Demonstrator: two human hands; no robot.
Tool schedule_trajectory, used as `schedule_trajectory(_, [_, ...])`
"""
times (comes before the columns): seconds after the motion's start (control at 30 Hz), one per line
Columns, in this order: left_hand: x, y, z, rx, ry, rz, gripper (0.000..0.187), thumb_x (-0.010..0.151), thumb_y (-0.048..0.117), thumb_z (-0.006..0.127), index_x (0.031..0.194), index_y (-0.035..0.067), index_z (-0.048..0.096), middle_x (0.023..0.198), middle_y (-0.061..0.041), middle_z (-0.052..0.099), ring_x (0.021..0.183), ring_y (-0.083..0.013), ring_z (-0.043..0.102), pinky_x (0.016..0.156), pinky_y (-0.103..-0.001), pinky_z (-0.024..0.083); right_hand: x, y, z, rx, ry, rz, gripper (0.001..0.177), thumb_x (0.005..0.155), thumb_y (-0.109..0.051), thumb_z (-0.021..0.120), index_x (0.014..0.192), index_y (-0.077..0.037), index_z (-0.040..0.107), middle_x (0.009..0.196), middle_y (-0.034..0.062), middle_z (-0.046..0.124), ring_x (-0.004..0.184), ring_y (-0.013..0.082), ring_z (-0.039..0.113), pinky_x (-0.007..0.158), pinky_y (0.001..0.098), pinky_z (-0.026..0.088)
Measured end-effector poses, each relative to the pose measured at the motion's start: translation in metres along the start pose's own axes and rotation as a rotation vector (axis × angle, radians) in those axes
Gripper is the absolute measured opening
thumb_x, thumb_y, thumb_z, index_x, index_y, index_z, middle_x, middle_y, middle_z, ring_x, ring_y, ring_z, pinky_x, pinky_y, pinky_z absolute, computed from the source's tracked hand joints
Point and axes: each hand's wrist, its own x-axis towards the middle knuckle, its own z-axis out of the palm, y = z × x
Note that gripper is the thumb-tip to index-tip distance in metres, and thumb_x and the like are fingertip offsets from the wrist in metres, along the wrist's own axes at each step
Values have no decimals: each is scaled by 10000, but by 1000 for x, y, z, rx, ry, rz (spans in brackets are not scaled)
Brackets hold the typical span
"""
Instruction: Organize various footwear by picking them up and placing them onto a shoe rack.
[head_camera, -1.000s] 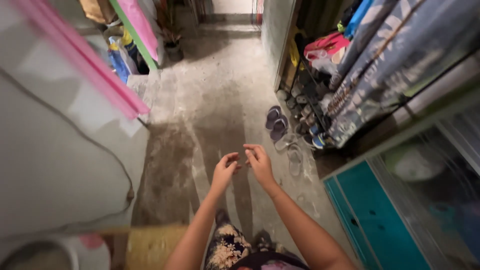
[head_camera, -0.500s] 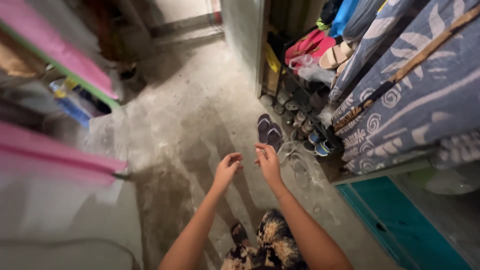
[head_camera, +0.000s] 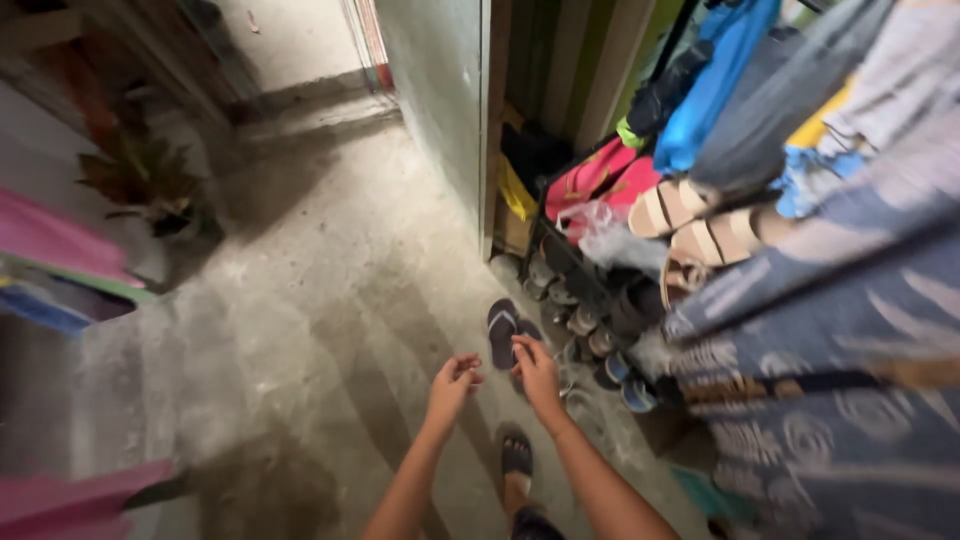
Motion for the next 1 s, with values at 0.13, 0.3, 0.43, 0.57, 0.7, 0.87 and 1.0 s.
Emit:
schedule_trajectory(0.13, [86,-30,2,-11,14,-6,350,959,98,562,1299,83,642,1205,-47,729,900,-161,715,748,-297,557,81,43,19,28,8,64,241,1005,-210,638,1182,-76,732,827,58,649,584,85,592,534,244,459])
schedule_trajectory(0.3, [184,-91,-19,-21,-33,-28,379,951,80,544,1321,89,624,1239,-39,731,933,-155,727,745,-285,541,149,118,50,149,41,80,264,1002,-227,613,1207,-83,697,903,-22,696,592,65,583,534,233,471])
schedule_trajectory(0.43, [260,-166,-52,-44,-73,-59,370,951,95,562,1315,70,616,1210,-65,723,905,-189,728,731,-316,566,194,217,92,222,136,210,292,1014,-244,618,1249,-90,699,782,21,648,586,80,561,518,246,434])
schedule_trajectory(0.57, [330,-235,-86,-51,-81,-67,365,976,119,565,1334,64,608,1227,-62,705,927,-177,711,764,-310,550,228,280,134,126,145,228,320,1024,-273,617,1284,-104,698,773,69,684,609,84,603,559,236,477])
schedule_trajectory(0.7, [400,-319,-101,-45,-65,-108,364,967,100,567,1327,66,607,1221,-70,713,908,-183,720,748,-318,545,265,347,150,124,136,99,337,998,-262,625,1280,-83,669,909,18,723,619,70,602,551,241,482])
schedule_trajectory(0.87, [473,-391,-101,54,-102,-124,353,963,103,564,1312,72,615,1187,-67,726,882,-171,719,726,-317,554,315,442,139,56,160,76,325,1003,-242,605,1276,-75,663,961,32,725,604,80,617,529,246,490])
schedule_trajectory(1.0, [520,-441,-85,146,-90,-162,363,939,105,562,1297,93,623,1141,-30,716,866,-163,707,702,-307,549,336,508,123,28,163,73,330,999,-240,604,1280,-73,651,1022,39,730,582,93,619,513,249,488])
